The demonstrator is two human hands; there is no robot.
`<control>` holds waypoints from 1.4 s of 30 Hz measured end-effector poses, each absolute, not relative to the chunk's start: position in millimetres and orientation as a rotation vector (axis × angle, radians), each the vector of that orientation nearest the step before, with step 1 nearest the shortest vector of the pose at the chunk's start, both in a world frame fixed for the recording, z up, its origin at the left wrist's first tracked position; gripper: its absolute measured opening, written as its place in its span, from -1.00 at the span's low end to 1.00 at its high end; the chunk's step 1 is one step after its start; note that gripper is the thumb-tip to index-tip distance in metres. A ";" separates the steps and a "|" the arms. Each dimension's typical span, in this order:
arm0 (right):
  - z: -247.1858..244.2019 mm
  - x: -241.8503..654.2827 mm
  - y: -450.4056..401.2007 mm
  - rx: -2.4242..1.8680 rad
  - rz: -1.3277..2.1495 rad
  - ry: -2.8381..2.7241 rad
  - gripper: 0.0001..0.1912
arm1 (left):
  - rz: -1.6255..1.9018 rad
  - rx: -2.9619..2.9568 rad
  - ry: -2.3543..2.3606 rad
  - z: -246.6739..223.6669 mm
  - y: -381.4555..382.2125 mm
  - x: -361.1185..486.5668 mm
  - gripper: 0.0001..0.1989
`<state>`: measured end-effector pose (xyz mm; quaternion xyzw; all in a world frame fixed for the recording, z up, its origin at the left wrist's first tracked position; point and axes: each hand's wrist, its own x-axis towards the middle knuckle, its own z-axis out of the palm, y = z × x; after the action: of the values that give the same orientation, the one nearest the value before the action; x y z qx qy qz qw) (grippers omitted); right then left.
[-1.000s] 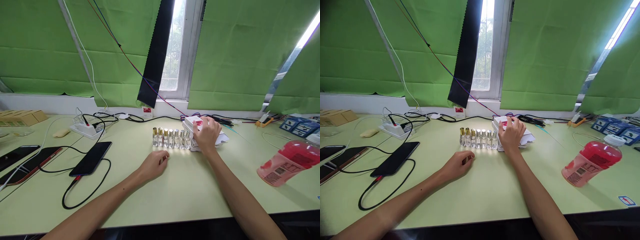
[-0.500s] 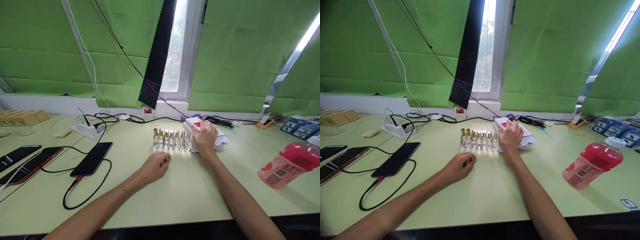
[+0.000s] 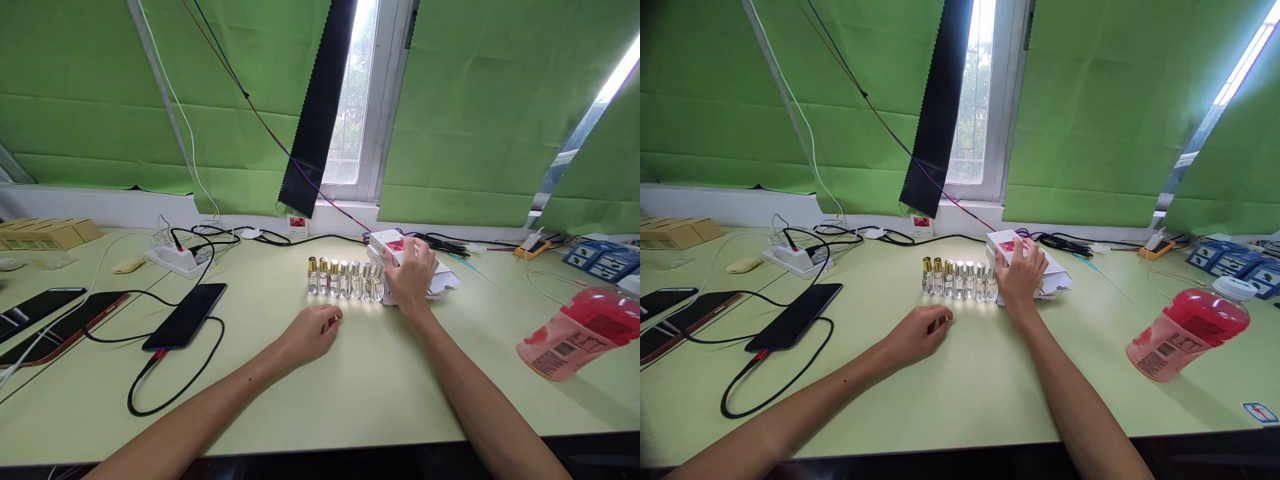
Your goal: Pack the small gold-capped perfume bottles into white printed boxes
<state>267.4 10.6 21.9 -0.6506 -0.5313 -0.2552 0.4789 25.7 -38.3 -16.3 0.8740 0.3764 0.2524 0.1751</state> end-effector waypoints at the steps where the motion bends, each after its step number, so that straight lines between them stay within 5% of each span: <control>1: 21.8 265.9 10.2 -1.540 -0.639 -1.298 -0.55 | 0.731 2.480 1.068 -17.2 -38.2 25.9 -0.81; 10: 13.8 231.0 -1.9 -1.053 -0.669 -1.476 -0.61 | 1.385 2.527 0.920 -16.8 -36.4 27.6 -0.86; 15: 7.1 212.1 -10.4 -0.859 -0.588 -1.638 -0.54 | 1.921 2.590 1.114 -1.4 -36.7 23.4 -0.62; 21: 3.9 200.7 -18.0 -0.820 -0.541 -1.692 -0.52 | 1.615 2.750 1.283 6.1 -33.0 17.7 -0.36; 42: 2.8 179.5 -35.2 -0.749 -0.335 -1.862 -0.53 | 1.486 2.703 1.328 -10.6 -25.8 13.7 -0.47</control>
<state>179.5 -35.2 2.8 -0.3132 -0.7785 -0.1400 0.5257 13.7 -25.8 -10.6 0.8001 0.3932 0.4400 -0.1082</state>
